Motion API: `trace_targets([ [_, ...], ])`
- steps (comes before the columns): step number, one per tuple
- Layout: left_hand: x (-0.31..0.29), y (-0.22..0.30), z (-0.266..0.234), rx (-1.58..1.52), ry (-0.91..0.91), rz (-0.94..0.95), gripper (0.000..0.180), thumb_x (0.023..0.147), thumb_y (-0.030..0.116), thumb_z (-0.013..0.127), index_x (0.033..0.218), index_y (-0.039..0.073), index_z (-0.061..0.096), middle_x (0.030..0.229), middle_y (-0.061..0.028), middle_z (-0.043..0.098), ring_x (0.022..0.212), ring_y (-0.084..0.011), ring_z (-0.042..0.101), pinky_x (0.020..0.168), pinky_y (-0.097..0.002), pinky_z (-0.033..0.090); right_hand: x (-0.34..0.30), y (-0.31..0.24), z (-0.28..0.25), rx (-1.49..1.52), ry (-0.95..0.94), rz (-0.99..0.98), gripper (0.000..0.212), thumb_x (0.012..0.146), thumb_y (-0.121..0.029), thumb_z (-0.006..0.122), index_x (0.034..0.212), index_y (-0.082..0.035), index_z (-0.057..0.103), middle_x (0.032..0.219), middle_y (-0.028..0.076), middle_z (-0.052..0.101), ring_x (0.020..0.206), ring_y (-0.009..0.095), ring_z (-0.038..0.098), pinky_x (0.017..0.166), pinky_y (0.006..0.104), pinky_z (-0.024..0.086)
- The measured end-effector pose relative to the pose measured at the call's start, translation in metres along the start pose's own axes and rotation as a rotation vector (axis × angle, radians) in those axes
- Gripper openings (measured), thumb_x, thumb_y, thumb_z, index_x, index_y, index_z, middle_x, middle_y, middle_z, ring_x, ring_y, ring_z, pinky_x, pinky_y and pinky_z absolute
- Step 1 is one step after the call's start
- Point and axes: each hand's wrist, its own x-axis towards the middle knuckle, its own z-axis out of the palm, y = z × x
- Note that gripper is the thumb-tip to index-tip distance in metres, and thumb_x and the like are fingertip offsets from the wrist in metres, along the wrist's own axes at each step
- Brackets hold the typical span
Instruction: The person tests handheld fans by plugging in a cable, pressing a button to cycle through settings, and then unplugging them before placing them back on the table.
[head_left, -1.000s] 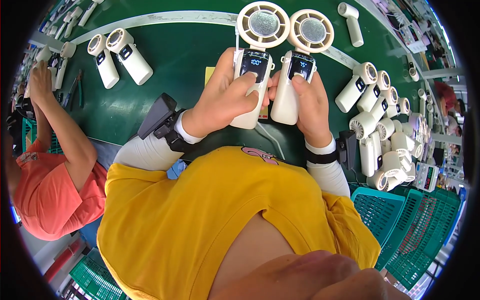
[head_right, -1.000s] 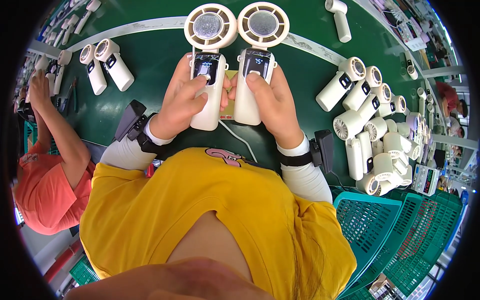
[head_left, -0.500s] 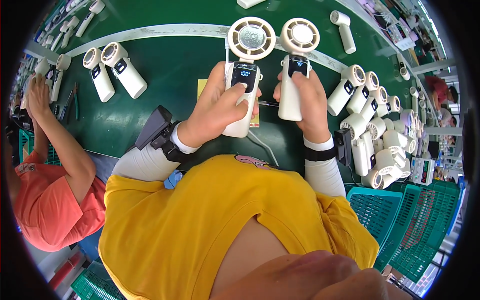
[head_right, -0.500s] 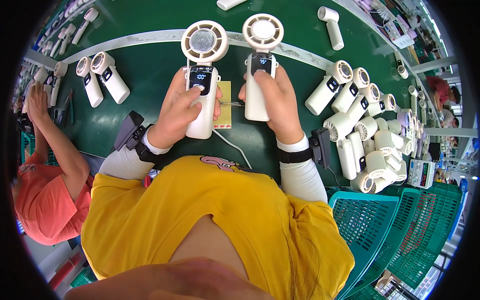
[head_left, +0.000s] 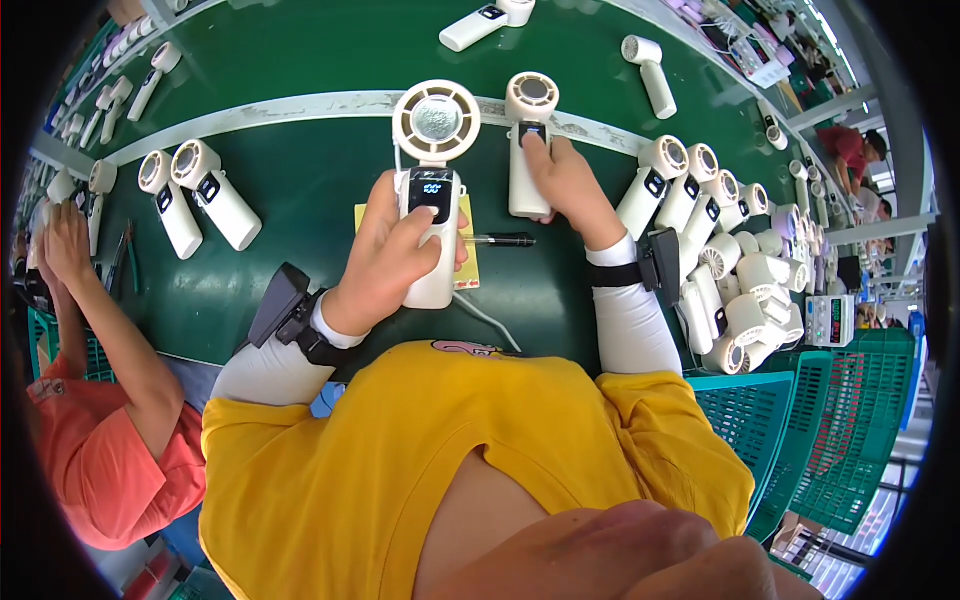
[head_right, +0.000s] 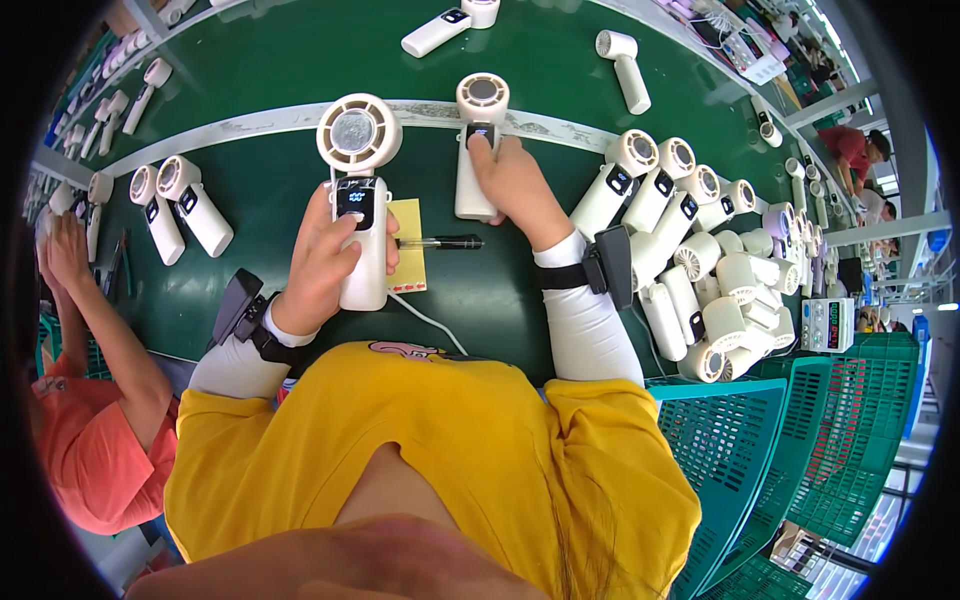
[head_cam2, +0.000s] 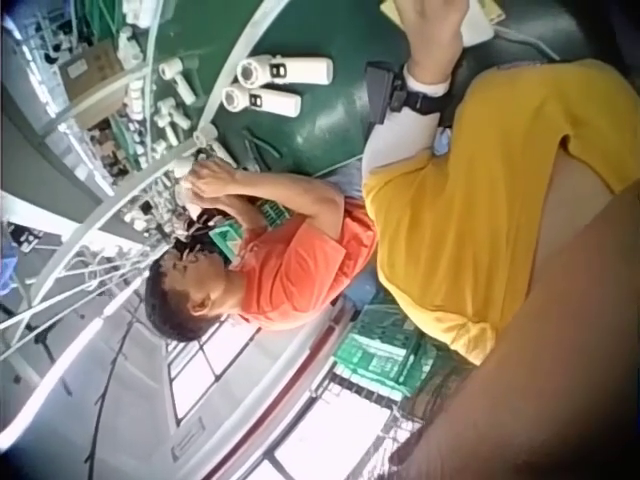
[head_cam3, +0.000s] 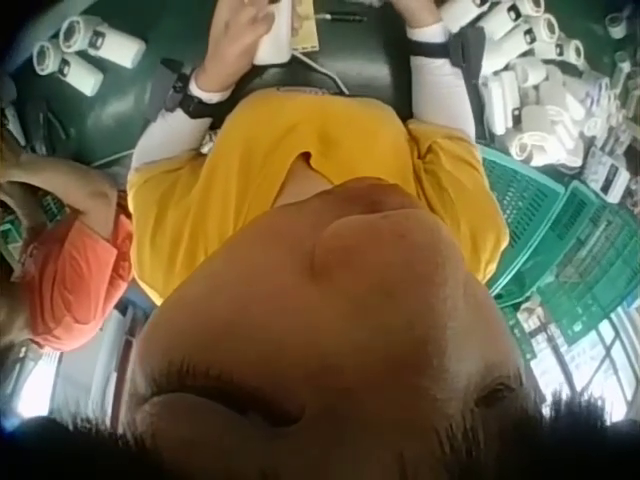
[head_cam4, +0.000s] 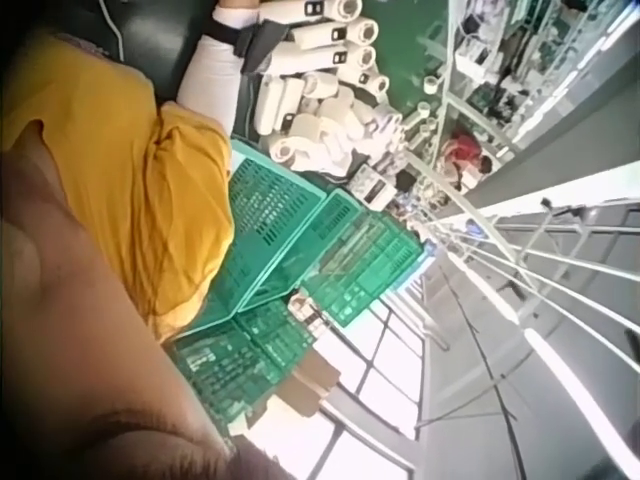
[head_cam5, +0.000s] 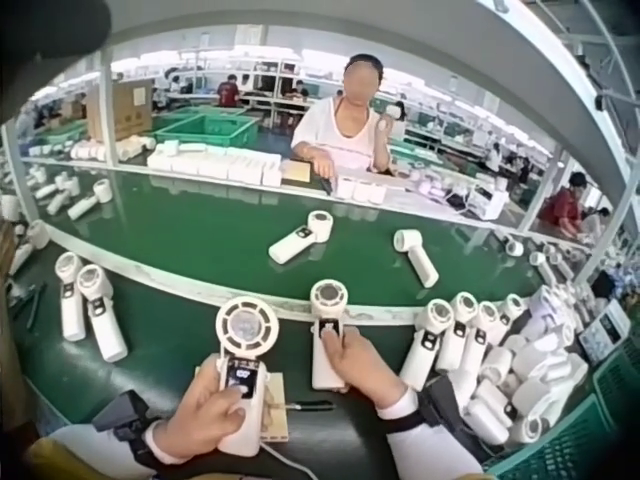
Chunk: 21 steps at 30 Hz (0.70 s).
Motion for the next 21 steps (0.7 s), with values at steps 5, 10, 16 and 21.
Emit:
trace_targets([
  [5,0.000,-0.003,-0.010,0.005,0.054,-0.028,0.034,0.075,-0.003,0.037,0.108,0.003,0.029,0.090,-0.0134,0.049,0.070,-0.0192,0.053,0.063,-0.0308,0.045,0.039,-0.007,-0.044,-0.686,0.183,-0.413,0.046,0.082,-0.041,0.044,0.075,0.003,0.056,0.067,0.019,0.058,0.057,0.027,0.058,0.059,0.0376,0.046],
  [10,0.008,-0.004,-0.002,-0.003,0.007,-0.003,0.036,0.076,-0.002,0.034,0.110,0.004,0.029,0.091,-0.0145,0.049,0.070,-0.0206,0.053,0.064,-0.0323,0.045,0.149,0.031,-0.159,-0.815,0.719,-0.059,0.031,0.074,-0.028,0.051,0.080,0.001,0.060,0.087,0.020,0.060,0.078,0.035,0.058,0.070,0.0413,0.046],
  [16,0.004,-0.008,-0.008,0.025,0.050,-0.060,0.036,0.076,0.003,0.035,0.112,0.005,0.029,0.092,-0.0149,0.049,0.070,-0.0214,0.053,0.063,-0.0328,0.045,0.175,0.046,-0.180,-0.982,0.338,-0.046,0.028,0.068,-0.020,0.056,0.085,0.002,0.058,0.090,0.022,0.058,0.084,0.035,0.057,0.073,0.0397,0.045],
  [21,0.007,-0.007,-0.009,0.054,0.070,-0.100,0.036,0.075,0.005,0.035,0.111,0.005,0.029,0.091,-0.0150,0.049,0.069,-0.0214,0.052,0.063,-0.0325,0.045,0.170,0.059,-0.185,-1.092,0.160,-0.240,0.032,0.065,-0.017,0.059,0.089,0.004,0.054,0.089,0.023,0.057,0.086,0.035,0.055,0.074,0.0386,0.044],
])
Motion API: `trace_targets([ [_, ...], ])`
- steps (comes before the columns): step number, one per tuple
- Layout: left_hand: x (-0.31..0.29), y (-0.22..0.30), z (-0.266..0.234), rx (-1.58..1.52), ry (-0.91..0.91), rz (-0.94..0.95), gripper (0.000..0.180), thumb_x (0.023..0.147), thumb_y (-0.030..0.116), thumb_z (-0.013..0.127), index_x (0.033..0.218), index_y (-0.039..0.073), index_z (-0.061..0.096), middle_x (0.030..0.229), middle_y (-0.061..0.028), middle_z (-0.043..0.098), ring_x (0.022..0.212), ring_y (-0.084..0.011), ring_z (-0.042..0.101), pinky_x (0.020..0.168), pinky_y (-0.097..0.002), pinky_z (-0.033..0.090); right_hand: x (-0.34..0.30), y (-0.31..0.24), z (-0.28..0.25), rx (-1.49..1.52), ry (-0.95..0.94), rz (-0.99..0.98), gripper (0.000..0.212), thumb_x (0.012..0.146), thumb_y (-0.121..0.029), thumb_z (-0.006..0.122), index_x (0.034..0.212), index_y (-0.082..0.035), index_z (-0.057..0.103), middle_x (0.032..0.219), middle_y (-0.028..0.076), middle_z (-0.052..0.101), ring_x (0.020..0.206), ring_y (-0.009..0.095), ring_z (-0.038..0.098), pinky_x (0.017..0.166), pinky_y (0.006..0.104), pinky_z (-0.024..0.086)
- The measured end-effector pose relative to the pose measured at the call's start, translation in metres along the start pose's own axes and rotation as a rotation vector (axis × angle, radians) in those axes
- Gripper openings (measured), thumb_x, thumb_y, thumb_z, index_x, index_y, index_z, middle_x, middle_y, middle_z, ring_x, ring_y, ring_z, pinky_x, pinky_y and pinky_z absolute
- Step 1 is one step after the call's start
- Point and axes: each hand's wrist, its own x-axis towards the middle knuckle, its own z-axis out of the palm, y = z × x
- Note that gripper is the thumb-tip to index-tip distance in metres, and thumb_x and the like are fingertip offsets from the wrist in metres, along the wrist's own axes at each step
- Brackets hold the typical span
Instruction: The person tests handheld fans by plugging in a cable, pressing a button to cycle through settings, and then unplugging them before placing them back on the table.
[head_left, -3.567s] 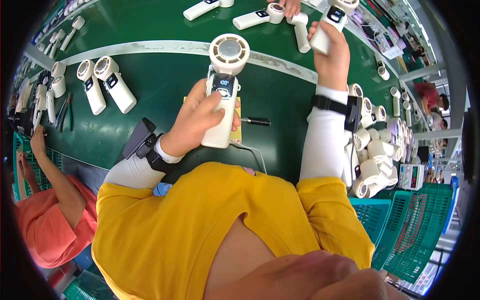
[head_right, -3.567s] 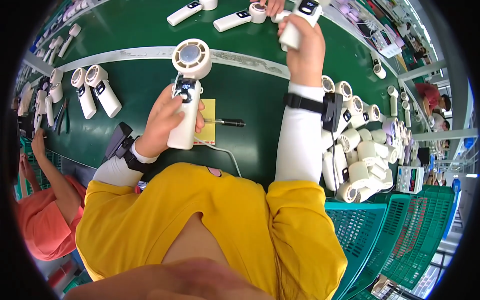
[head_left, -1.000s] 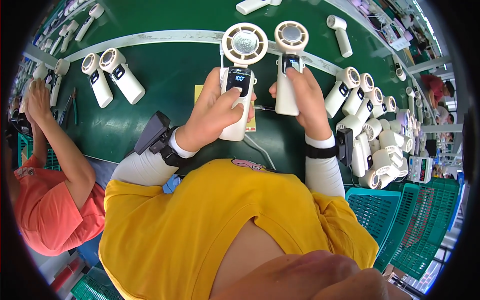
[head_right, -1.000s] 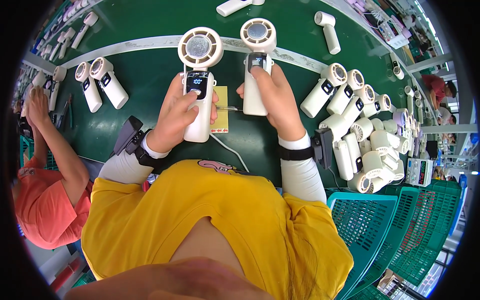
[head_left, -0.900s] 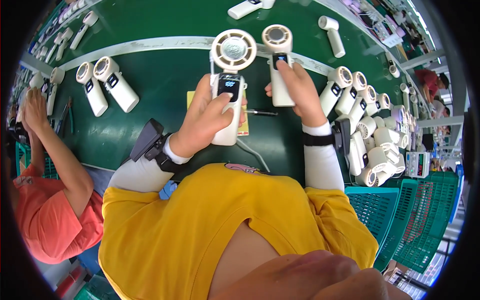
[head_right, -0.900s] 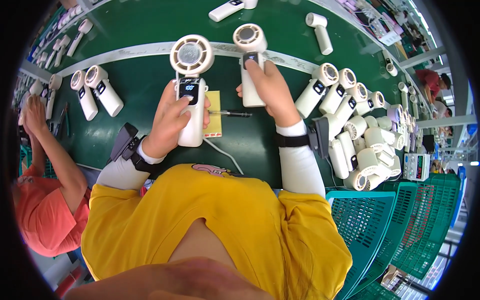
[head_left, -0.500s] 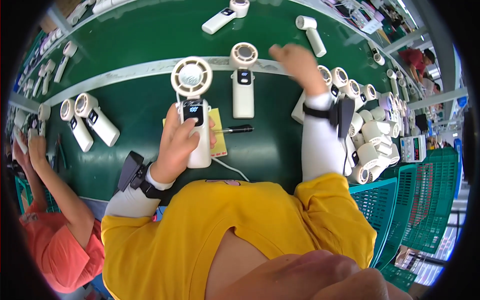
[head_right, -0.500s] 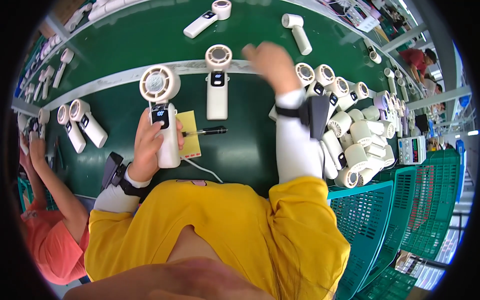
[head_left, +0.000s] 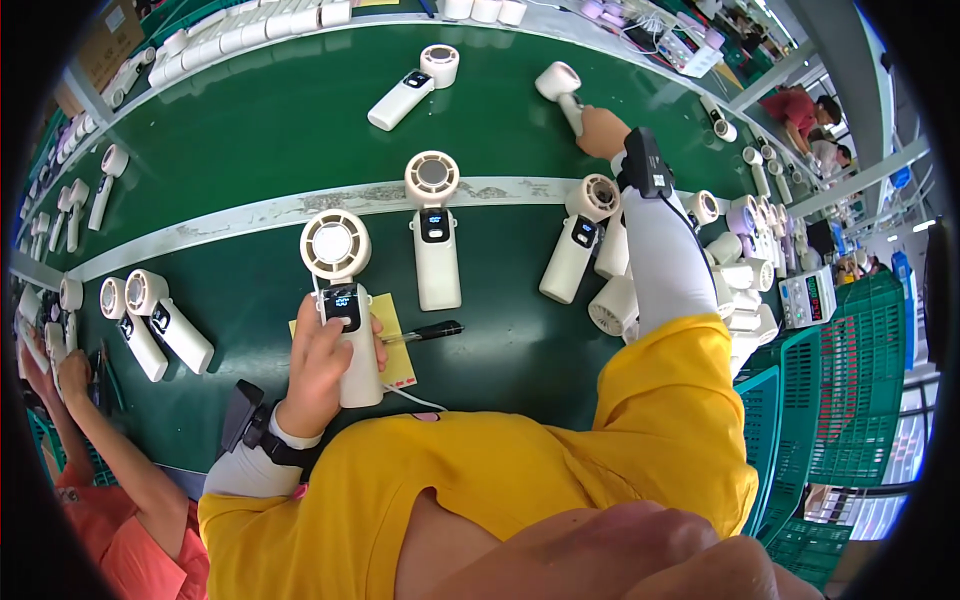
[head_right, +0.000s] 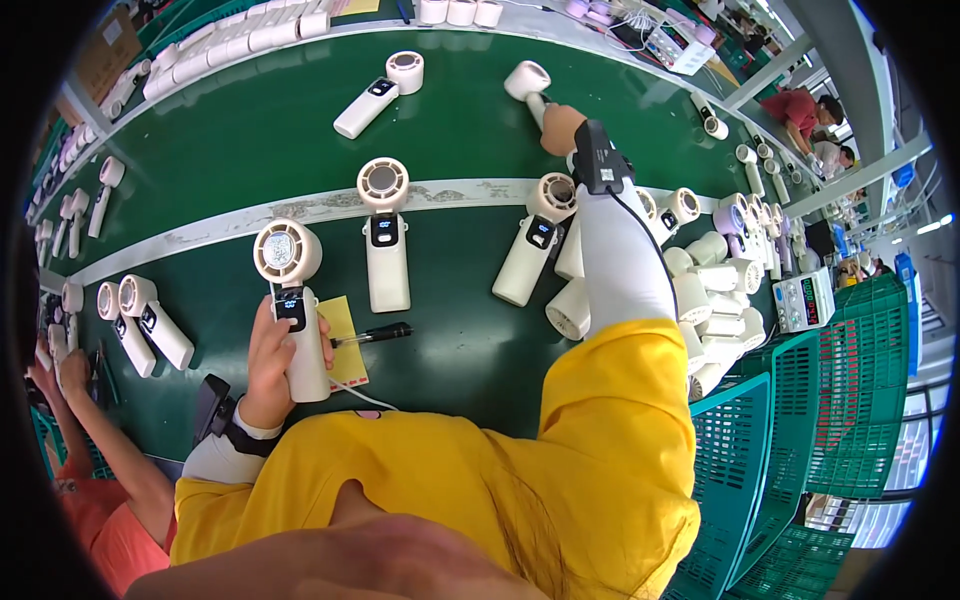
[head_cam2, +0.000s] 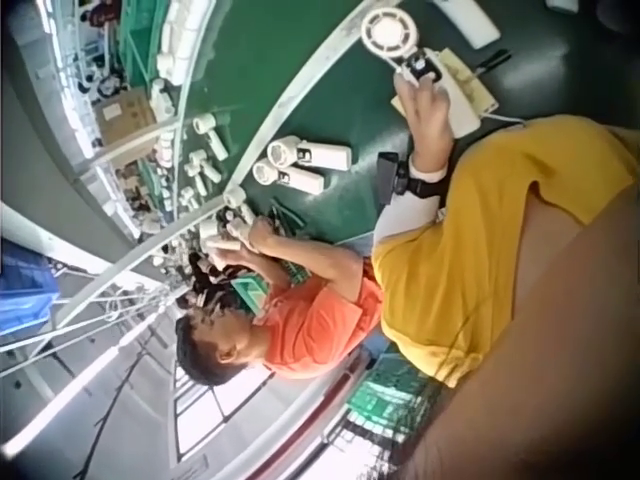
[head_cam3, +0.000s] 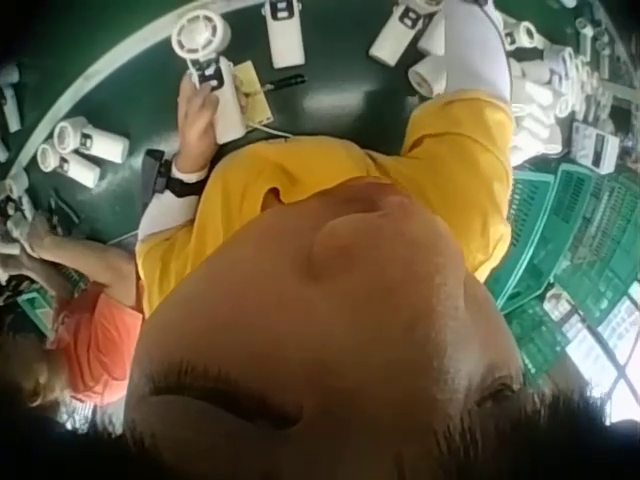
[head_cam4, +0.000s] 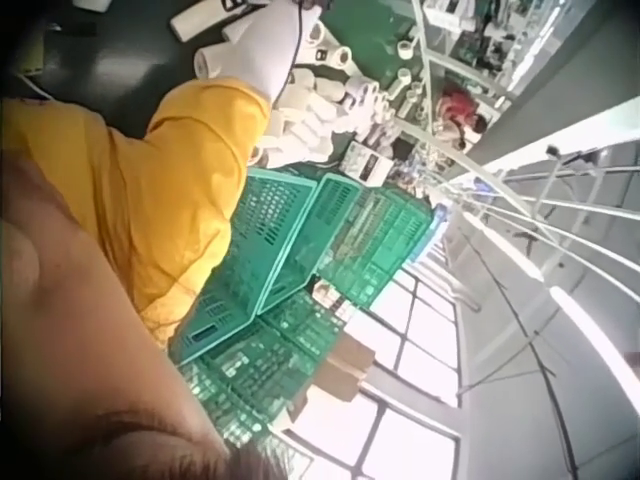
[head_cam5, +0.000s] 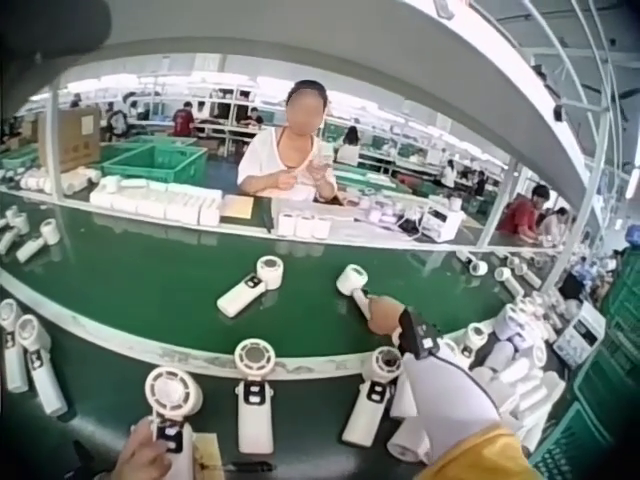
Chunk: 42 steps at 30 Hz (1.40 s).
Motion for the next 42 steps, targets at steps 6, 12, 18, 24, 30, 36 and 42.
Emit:
trace_targets([
  [6,0.005,-0.001,0.000,0.008,0.021,0.005,0.037,0.074,0.004,0.034,0.111,0.005,0.029,0.091,-0.0152,0.049,0.069,-0.0213,0.052,0.063,-0.0326,0.045,-0.006,0.009,0.007,0.053,0.015,-0.001,0.037,0.064,-0.018,0.061,0.089,0.006,0.051,0.087,0.022,0.057,0.084,0.037,0.054,0.073,0.0393,0.044],
  [12,0.004,0.002,0.003,0.003,0.026,-0.009,0.037,0.074,0.003,0.033,0.111,0.005,0.029,0.091,-0.0153,0.049,0.069,-0.0216,0.052,0.063,-0.0328,0.045,-0.008,0.013,0.004,0.097,0.055,0.040,0.036,0.066,-0.021,0.060,0.086,0.008,0.051,0.083,0.023,0.057,0.075,0.034,0.058,0.067,0.0376,0.047],
  [18,-0.002,-0.001,0.000,-0.037,0.024,0.002,0.035,0.077,0.002,0.033,0.112,0.005,0.029,0.091,-0.0143,0.049,0.070,-0.0207,0.052,0.063,-0.0327,0.045,-0.007,0.014,-0.024,0.437,-0.210,0.247,0.036,0.073,-0.025,0.051,0.084,0.009,0.054,0.076,0.023,0.059,0.059,0.027,0.061,0.057,0.0345,0.048],
  [24,0.003,0.006,0.006,-0.031,0.060,-0.034,0.032,0.081,0.000,0.039,0.111,0.005,0.029,0.089,-0.0116,0.049,0.069,-0.0173,0.053,0.061,-0.0302,0.046,0.002,0.020,-0.012,-0.005,0.057,-0.070,0.040,0.079,-0.032,0.046,0.082,0.007,0.056,0.074,0.017,0.061,0.062,0.020,0.062,0.056,0.0312,0.048],
  [30,0.004,0.036,0.039,-0.042,-0.283,-0.007,0.029,0.082,0.014,0.052,0.104,0.004,0.035,0.078,-0.0080,0.051,0.060,-0.0148,0.053,0.053,-0.0281,0.046,-0.089,-0.162,-0.093,1.179,-0.235,-0.344,0.039,0.083,-0.036,0.047,0.091,0.000,0.058,0.085,0.010,0.061,0.076,0.017,0.059,0.072,0.0296,0.046],
  [36,0.010,0.053,0.055,-0.035,-0.474,-0.013,0.033,0.083,0.028,0.049,0.103,0.004,0.037,0.069,-0.0078,0.049,0.051,-0.0158,0.050,0.048,-0.0247,0.043,-0.147,-0.229,-0.081,2.052,-0.588,-0.650,0.035,0.087,-0.029,0.040,0.102,0.000,0.051,0.095,0.011,0.058,0.086,0.018,0.056,0.080,0.0326,0.046],
  [42,0.040,0.049,0.042,-0.389,-0.348,0.121,0.031,0.084,0.022,0.047,0.106,0.001,0.038,0.075,-0.0089,0.050,0.058,-0.0142,0.052,0.051,-0.0215,0.043,-0.140,-0.238,-0.072,2.477,-0.439,-0.391,0.032,0.088,-0.026,0.036,0.095,0.001,0.051,0.085,0.007,0.057,0.070,0.016,0.055,0.070,0.0294,0.048],
])
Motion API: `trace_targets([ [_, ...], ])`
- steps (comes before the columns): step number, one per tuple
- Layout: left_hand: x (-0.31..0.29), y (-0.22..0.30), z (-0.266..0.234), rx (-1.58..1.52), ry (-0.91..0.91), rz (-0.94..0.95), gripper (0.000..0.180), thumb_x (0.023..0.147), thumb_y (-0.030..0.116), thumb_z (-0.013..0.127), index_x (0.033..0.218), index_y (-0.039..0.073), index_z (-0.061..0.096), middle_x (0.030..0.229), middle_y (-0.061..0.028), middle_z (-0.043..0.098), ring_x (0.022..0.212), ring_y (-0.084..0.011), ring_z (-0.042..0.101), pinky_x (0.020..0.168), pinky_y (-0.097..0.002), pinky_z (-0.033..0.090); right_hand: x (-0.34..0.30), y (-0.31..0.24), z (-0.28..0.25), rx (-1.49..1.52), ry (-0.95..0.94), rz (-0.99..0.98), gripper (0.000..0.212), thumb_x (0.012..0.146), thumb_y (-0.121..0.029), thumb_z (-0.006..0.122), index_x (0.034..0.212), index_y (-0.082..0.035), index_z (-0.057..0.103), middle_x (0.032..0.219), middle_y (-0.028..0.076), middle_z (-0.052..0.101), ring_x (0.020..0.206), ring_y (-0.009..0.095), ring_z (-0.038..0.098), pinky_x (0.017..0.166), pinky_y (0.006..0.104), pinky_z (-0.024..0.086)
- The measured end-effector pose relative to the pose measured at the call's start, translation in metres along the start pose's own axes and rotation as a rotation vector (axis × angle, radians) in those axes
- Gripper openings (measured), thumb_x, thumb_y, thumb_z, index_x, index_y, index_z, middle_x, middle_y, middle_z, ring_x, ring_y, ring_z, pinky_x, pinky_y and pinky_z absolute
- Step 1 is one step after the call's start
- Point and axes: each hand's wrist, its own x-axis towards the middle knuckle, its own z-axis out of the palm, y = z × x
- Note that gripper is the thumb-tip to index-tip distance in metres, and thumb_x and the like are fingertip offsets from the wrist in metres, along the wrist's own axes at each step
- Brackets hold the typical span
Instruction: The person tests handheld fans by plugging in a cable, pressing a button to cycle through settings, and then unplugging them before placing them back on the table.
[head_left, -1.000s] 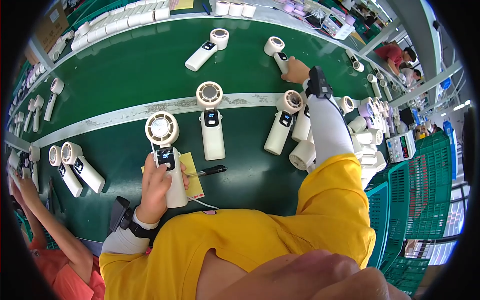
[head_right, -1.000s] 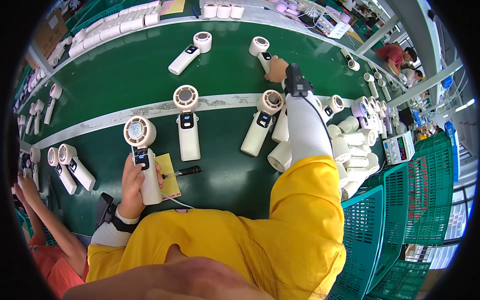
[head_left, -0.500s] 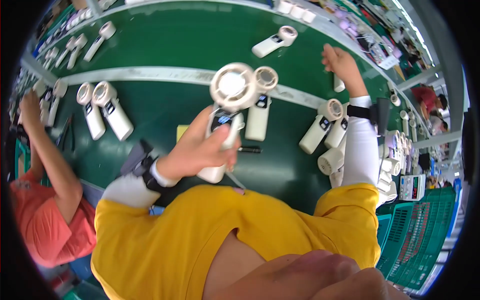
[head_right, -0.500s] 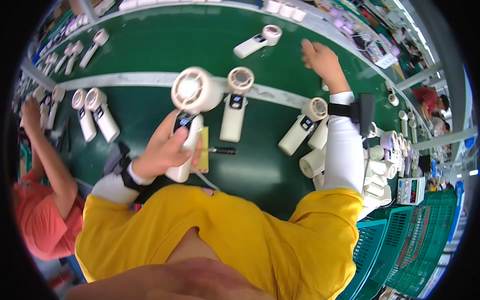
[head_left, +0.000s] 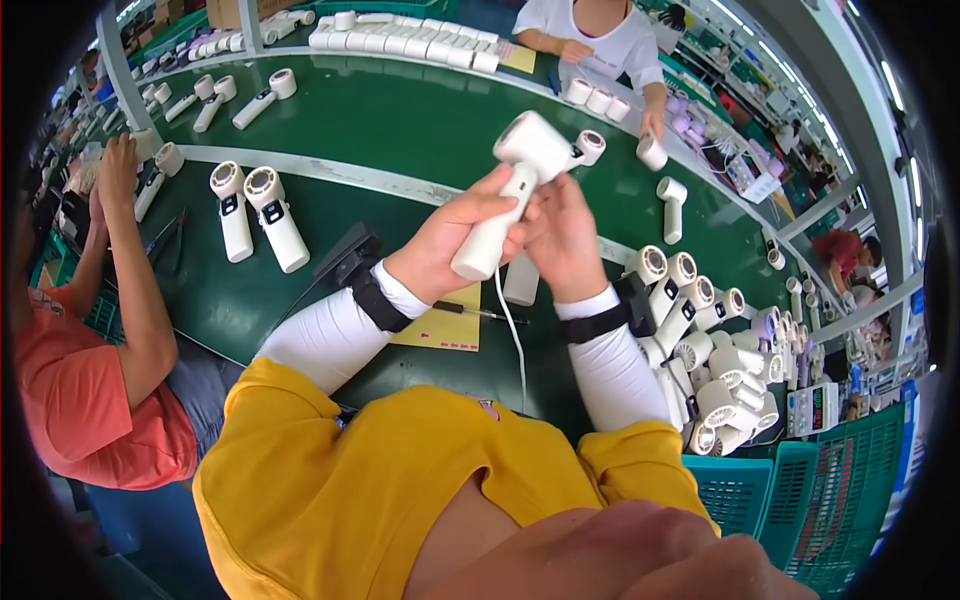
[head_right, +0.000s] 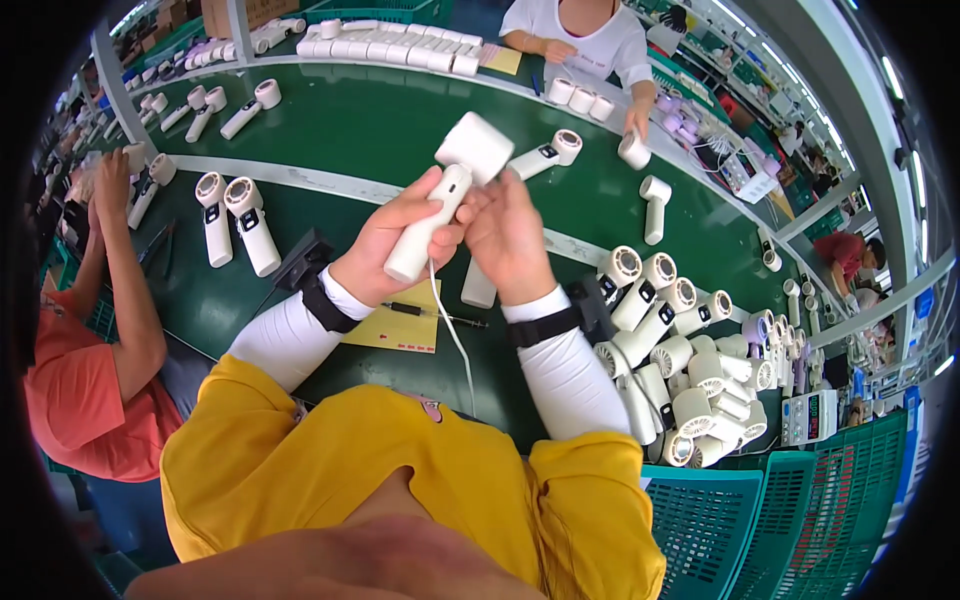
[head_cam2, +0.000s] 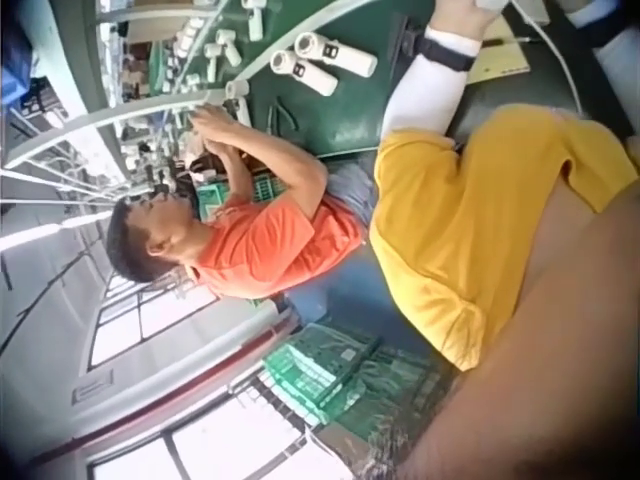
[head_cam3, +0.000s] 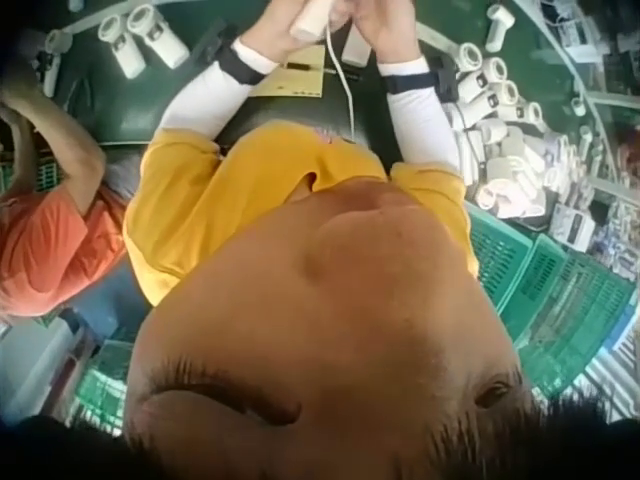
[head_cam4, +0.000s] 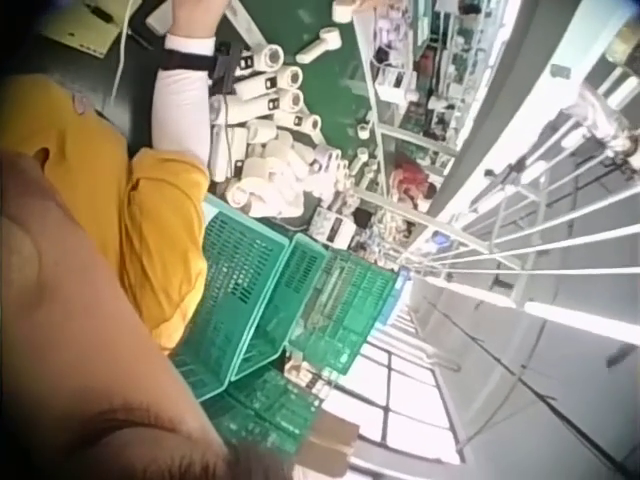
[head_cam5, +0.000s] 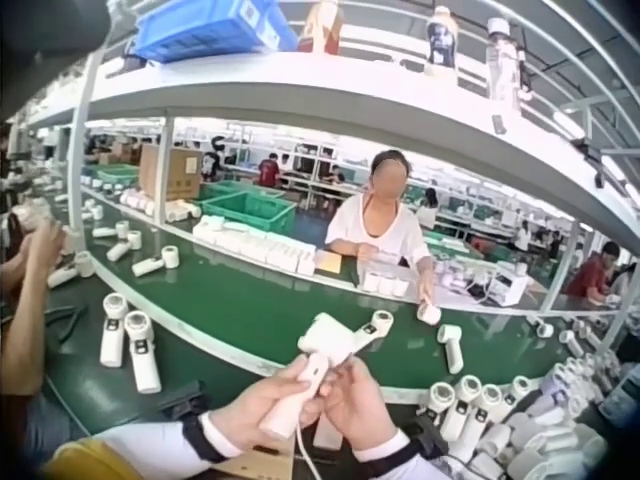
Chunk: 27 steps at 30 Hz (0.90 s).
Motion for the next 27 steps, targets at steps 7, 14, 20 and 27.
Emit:
trace_targets([
  [7,0.006,-0.003,-0.004,0.007,-0.047,-0.099,0.034,0.084,0.014,0.046,0.114,0.001,0.034,0.093,-0.0160,0.051,0.065,-0.0154,0.053,0.054,-0.0229,0.045,-0.009,0.008,-0.024,0.096,-0.136,-0.063,0.017,0.088,-0.015,0.035,0.092,-0.001,0.045,0.075,0.007,0.052,0.054,0.013,0.049,0.052,0.0251,0.042],
  [14,0.010,-0.009,0.005,0.051,0.308,-0.078,0.036,0.083,0.011,0.048,0.114,0.002,0.032,0.089,-0.0148,0.054,0.069,-0.0167,0.056,0.054,-0.0243,0.046,-0.008,-0.032,0.004,-0.514,0.471,-0.578,0.023,0.088,-0.023,0.043,0.082,-0.001,0.049,0.063,0.000,0.045,0.046,0.006,0.037,0.040,0.0182,0.032],
  [20,0.003,0.013,0.028,0.614,0.205,0.009,0.025,0.081,0.009,0.050,0.100,0.000,0.036,0.082,-0.0088,0.052,0.066,-0.0139,0.055,0.057,-0.0258,0.047,-0.045,-0.074,0.028,-0.806,0.443,-0.295,0.038,0.086,-0.034,0.047,0.100,0.002,0.049,0.067,-0.001,0.048,0.052,0.006,0.042,0.049,0.0194,0.039],
  [27,-0.008,0.012,0.058,0.956,-0.043,0.019,0.027,0.080,0.017,0.054,0.092,0.000,0.037,0.073,-0.0045,0.048,0.061,-0.0085,0.050,0.052,-0.0226,0.041,-0.051,-0.056,0.048,-0.800,0.053,-0.781,0.044,0.086,-0.033,0.046,0.109,0.004,0.043,0.082,0.005,0.054,0.069,0.008,0.049,0.066,0.0198,0.041],
])
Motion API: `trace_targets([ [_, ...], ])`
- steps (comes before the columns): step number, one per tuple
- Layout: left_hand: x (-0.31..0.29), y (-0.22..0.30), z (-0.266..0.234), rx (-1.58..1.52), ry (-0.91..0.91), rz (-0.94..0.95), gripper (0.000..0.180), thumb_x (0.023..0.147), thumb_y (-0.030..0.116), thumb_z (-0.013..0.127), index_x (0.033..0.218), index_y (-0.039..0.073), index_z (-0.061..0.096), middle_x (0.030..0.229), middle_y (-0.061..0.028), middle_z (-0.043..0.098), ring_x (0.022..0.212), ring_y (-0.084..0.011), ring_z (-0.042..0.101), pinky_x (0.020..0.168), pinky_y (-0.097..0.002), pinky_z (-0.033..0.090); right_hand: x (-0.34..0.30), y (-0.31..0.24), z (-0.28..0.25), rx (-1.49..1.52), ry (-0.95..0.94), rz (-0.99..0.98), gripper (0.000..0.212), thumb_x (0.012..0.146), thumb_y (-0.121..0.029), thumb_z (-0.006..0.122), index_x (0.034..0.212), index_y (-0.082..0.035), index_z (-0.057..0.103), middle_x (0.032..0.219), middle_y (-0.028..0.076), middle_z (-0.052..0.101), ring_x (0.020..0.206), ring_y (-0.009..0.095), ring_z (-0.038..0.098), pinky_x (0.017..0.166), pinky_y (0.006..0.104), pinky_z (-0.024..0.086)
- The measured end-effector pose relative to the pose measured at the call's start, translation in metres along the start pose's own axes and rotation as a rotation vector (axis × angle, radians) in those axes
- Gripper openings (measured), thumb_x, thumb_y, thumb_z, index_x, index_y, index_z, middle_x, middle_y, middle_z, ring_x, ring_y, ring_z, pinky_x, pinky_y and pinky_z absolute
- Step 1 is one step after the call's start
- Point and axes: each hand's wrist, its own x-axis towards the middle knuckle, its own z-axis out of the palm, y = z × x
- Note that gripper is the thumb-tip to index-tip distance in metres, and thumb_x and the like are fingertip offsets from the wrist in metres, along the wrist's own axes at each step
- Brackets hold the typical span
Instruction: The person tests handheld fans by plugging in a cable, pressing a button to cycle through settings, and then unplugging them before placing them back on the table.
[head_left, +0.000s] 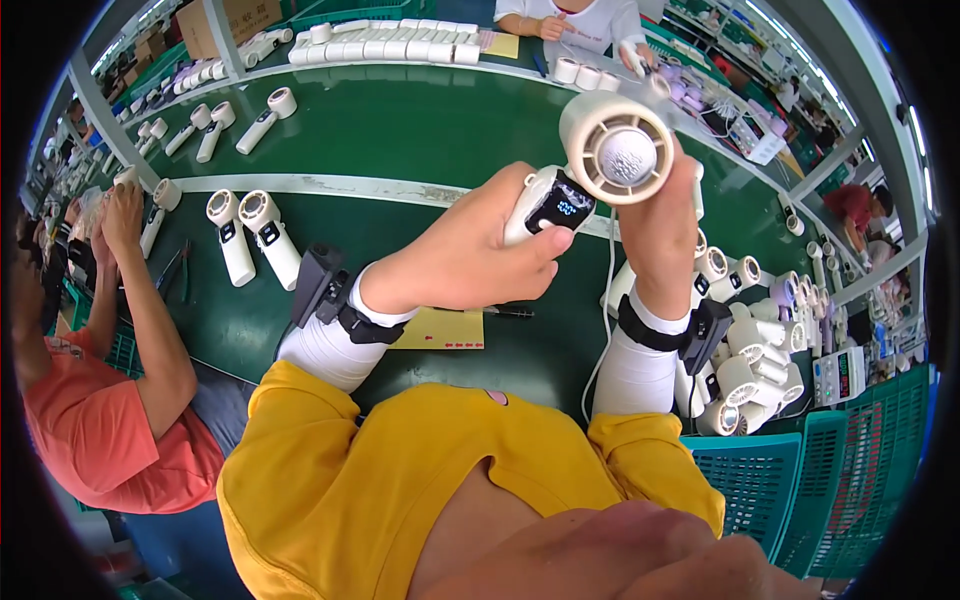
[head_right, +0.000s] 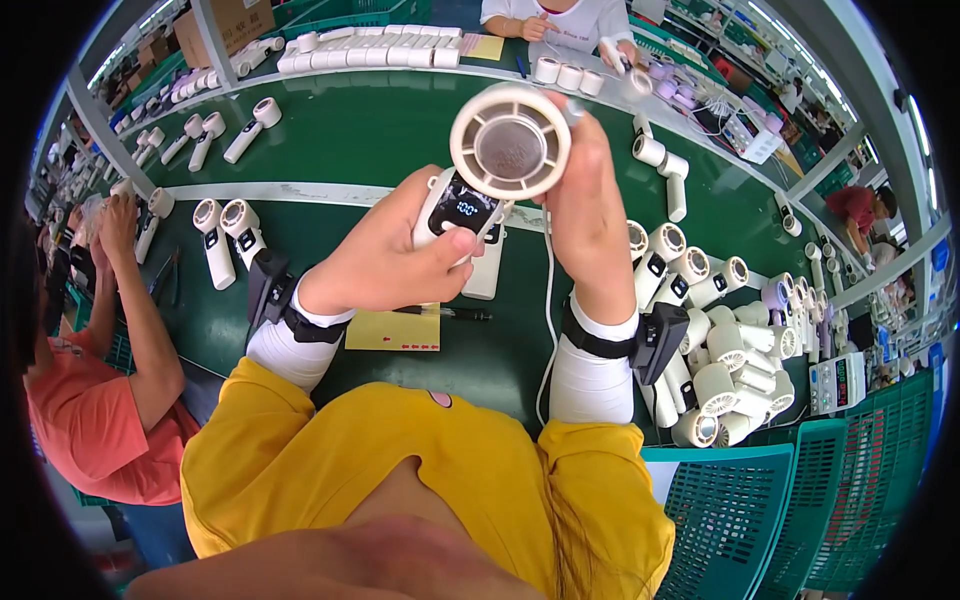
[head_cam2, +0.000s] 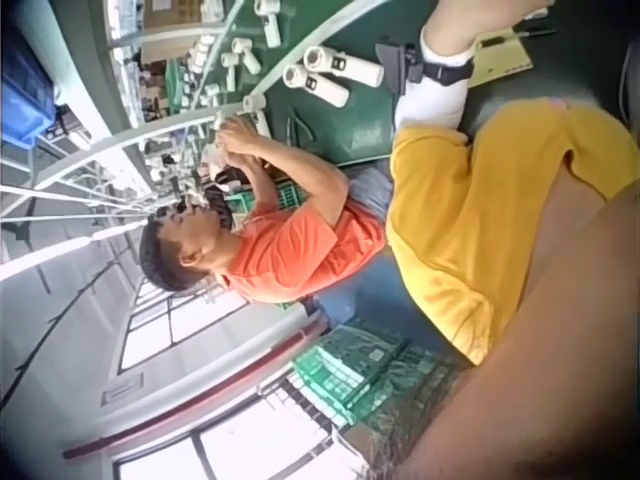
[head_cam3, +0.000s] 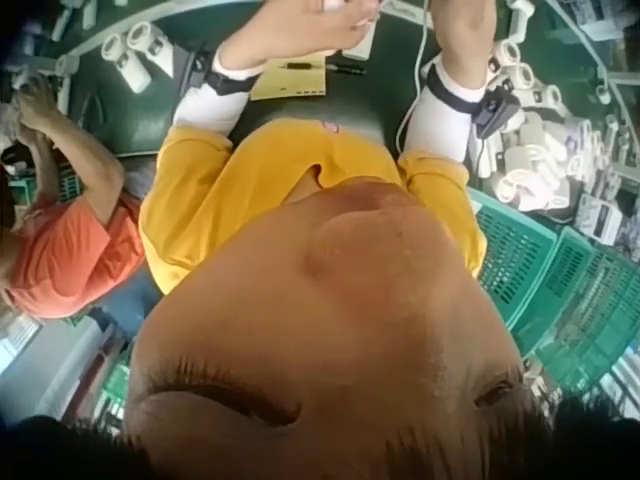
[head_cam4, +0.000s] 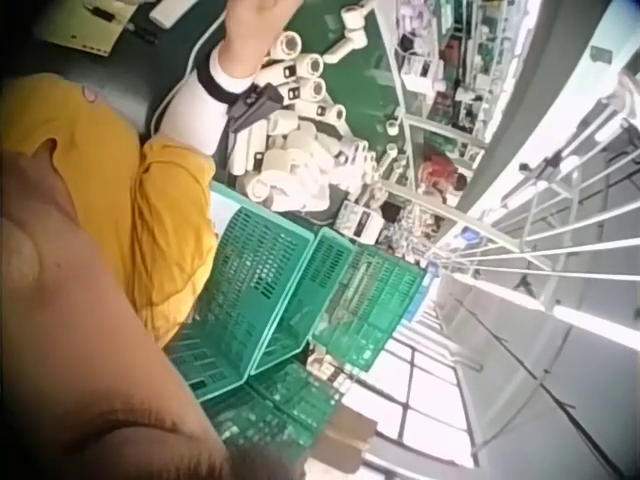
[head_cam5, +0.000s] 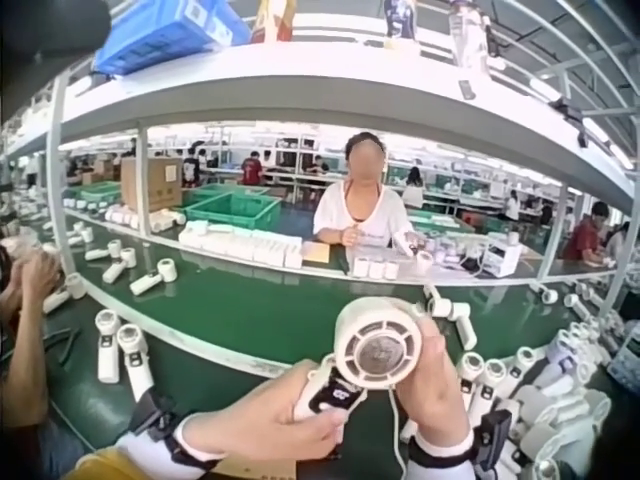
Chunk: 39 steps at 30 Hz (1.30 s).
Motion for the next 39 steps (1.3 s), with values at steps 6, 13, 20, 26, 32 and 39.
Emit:
trace_targets([
  [6,-0.004,-0.002,-0.001,-0.046,-0.041,-0.045,0.033,0.077,0.018,0.059,0.091,-0.001,0.038,0.075,-0.0067,0.049,0.065,-0.0103,0.051,0.053,-0.0265,0.042,-0.005,-0.009,-0.007,-0.313,0.023,-0.100,0.047,0.087,-0.034,0.035,0.106,0.008,0.045,0.097,0.013,0.055,0.089,0.017,0.054,0.078,0.0254,0.041],
  [13,0.011,-0.039,0.001,0.585,0.269,0.744,0.038,0.072,0.018,0.064,0.092,-0.002,0.038,0.080,-0.0088,0.051,0.066,-0.0127,0.050,0.058,-0.0296,0.043,-0.005,-0.002,0.001,-0.107,0.252,-0.156,0.035,0.086,-0.027,0.042,0.099,0.005,0.050,0.087,0.009,0.056,0.073,0.009,0.051,0.065,0.0211,0.042],
  [20,0.006,-0.039,0.019,0.092,0.051,0.465,0.051,0.073,0.019,0.064,0.109,0.002,0.034,0.088,-0.0112,0.055,0.062,-0.0177,0.054,0.053,-0.0298,0.043,-0.011,-0.007,0.002,-0.355,0.289,-0.295,0.030,0.088,-0.025,0.042,0.095,0.002,0.051,0.072,0.001,0.055,0.059,0.009,0.050,0.054,0.0216,0.041],
  [26,-0.005,-0.006,-0.015,-0.582,-0.363,-0.149,0.053,0.081,0.036,0.051,0.118,0.005,0.028,0.088,-0.0159,0.051,0.059,-0.0178,0.054,0.050,-0.0260,0.044,-0.014,-0.014,0.002,-0.615,0.081,-0.243,0.029,0.088,-0.024,0.045,0.101,0.001,0.048,0.071,0.002,0.054,0.058,0.009,0.048,0.052,0.0212,0.039],
  [32,-0.051,0.038,-0.023,-0.755,0.108,0.539,0.037,0.085,0.030,0.044,0.111,0.004,0.035,0.100,-0.0194,0.047,0.062,-0.0265,0.054,0.049,-0.0308,0.044,-0.018,-0.023,0.004,-0.788,-0.122,-0.044,0.026,0.084,-0.022,0.051,0.101,-0.003,0.049,0.070,0.011,0.054,0.057,0.019,0.054,0.051,0.0252,0.042],
  [39,-0.079,0.060,-0.008,-0.252,0.415,0.955,0.035,0.085,0.030,0.042,0.108,0.003,0.040,0.089,-0.0147,0.051,0.075,-0.0253,0.053,0.066,-0.0343,0.045,-0.028,-0.029,0.012,-0.713,-0.205,-0.155,0.018,0.082,-0.015,0.053,0.095,-0.003,0.053,0.068,0.010,0.053,0.056,0.021,0.053,0.050,0.0251,0.041],
])
